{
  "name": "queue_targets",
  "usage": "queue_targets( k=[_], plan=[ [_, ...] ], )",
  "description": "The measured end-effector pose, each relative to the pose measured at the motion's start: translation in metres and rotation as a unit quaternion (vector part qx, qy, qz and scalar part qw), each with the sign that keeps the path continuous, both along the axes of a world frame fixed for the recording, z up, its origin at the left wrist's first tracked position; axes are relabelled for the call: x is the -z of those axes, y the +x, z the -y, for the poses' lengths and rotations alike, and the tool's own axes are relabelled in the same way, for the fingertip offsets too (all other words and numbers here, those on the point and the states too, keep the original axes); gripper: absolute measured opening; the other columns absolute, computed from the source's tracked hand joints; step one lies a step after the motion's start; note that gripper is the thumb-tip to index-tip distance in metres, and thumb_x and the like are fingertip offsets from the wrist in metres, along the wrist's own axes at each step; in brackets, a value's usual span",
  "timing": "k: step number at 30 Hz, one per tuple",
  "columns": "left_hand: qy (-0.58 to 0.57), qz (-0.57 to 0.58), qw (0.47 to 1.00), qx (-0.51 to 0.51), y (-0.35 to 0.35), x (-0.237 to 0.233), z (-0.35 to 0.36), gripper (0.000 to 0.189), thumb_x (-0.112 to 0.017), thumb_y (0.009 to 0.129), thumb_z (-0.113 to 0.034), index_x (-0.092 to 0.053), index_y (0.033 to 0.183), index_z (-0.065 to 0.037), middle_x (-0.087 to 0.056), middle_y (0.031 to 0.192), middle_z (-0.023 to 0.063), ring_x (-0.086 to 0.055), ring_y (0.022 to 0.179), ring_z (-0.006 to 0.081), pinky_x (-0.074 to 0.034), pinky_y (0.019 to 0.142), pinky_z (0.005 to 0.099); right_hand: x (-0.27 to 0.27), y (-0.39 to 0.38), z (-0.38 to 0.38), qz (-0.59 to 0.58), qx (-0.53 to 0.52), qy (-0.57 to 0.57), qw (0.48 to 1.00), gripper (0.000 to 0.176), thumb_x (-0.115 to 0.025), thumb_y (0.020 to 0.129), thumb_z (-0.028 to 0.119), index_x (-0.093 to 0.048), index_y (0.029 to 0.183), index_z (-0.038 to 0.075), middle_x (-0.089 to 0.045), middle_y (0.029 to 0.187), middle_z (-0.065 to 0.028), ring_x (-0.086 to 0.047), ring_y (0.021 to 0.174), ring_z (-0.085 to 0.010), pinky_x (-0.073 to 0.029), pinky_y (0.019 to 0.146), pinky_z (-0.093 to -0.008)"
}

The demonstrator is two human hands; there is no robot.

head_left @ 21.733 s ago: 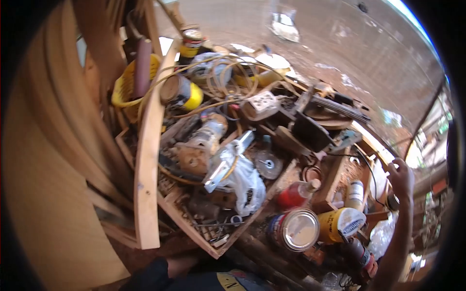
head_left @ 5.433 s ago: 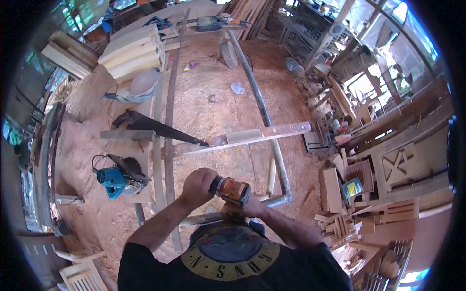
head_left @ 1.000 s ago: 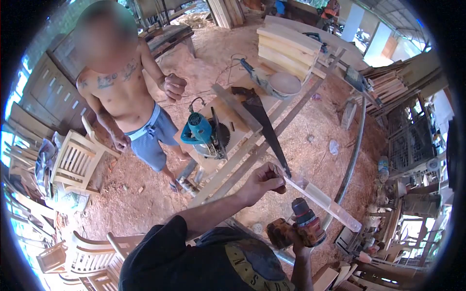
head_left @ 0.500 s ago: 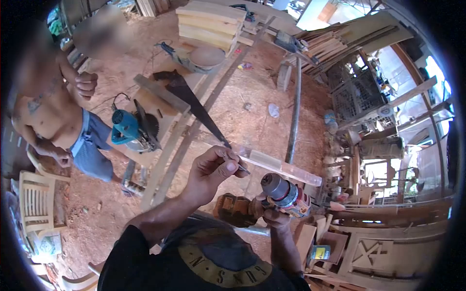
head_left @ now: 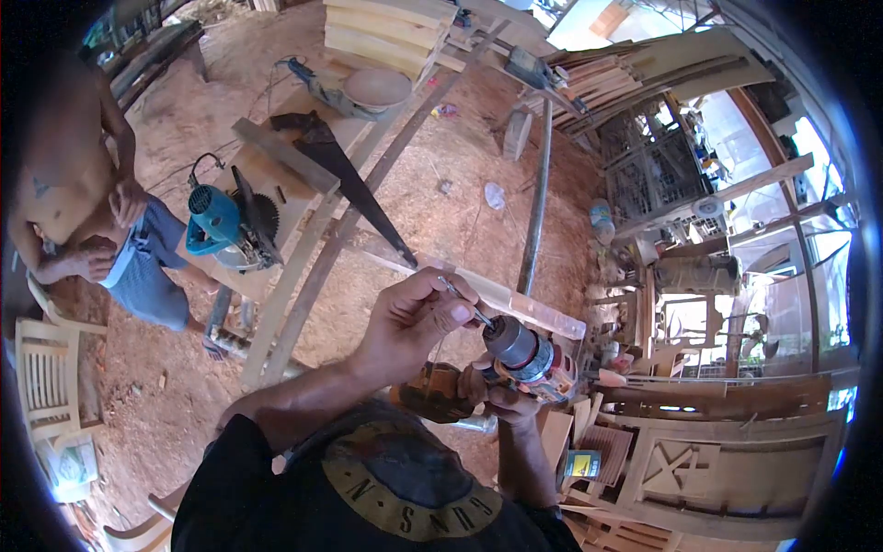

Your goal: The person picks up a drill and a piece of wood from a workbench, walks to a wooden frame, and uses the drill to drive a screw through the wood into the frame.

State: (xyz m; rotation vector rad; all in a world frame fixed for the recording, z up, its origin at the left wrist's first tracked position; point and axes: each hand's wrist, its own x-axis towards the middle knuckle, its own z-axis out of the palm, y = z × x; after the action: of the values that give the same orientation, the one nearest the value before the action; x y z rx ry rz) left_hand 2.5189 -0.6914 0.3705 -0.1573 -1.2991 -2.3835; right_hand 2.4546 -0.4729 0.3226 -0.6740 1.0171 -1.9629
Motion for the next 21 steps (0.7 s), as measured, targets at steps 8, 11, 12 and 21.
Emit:
queue_targets(
  k=[8,11,12,21],
  plan=[
    [-0.010,0.007,1.000,0.004,0.000,0.004,-0.003,0.011,-0.061,0.100,-0.007,-0.062,0.108,0.000,-0.064,0.102,0.0048,-0.063,0.098,0.0111,-0.054,0.087,0.0293,0.014,0.003,-0.009,0.004,0.003,0.018,1.000,0.055,-0.074,0.078,0.014,-0.059,0.127,-0.005,-0.065,0.082,-0.0063,-0.062,0.071,-0.0168,-0.047,0.065,-0.0288],
    [-0.008,0.005,1.000,-0.003,-0.003,0.007,-0.006,0.011,-0.060,0.101,-0.008,-0.063,0.108,0.000,-0.065,0.104,0.0050,-0.062,0.099,0.0105,-0.053,0.087,0.0294,0.013,0.005,-0.006,-0.021,0.025,0.035,0.999,0.054,-0.073,0.078,0.011,-0.059,0.128,-0.004,-0.065,0.081,-0.0056,-0.062,0.070,-0.0157,-0.047,0.064,-0.0285],
    [-0.007,0.003,1.000,-0.006,-0.003,0.008,-0.007,0.011,-0.060,0.101,-0.008,-0.063,0.108,0.000,-0.065,0.105,0.0052,-0.062,0.099,0.0104,-0.053,0.088,0.0295,0.013,0.006,-0.005,-0.012,0.027,0.032,0.999,0.053,-0.073,0.078,0.010,-0.060,0.127,-0.004,-0.065,0.083,-0.0057,-0.062,0.071,-0.0155,-0.048,0.065,-0.0285],
    [0.024,0.054,0.998,-0.023,-0.003,0.017,-0.017,0.021,-0.055,0.106,-0.021,-0.063,0.109,-0.002,-0.067,0.112,0.0086,-0.061,0.103,0.0134,-0.050,0.092,0.0322,0.035,0.012,-0.011,0.019,0.074,0.062,0.995,0.053,-0.075,0.075,0.001,-0.059,0.126,-0.001,-0.068,0.109,-0.0077,-0.064,0.084,-0.0154,-0.053,0.073,-0.0293]
  ],
)
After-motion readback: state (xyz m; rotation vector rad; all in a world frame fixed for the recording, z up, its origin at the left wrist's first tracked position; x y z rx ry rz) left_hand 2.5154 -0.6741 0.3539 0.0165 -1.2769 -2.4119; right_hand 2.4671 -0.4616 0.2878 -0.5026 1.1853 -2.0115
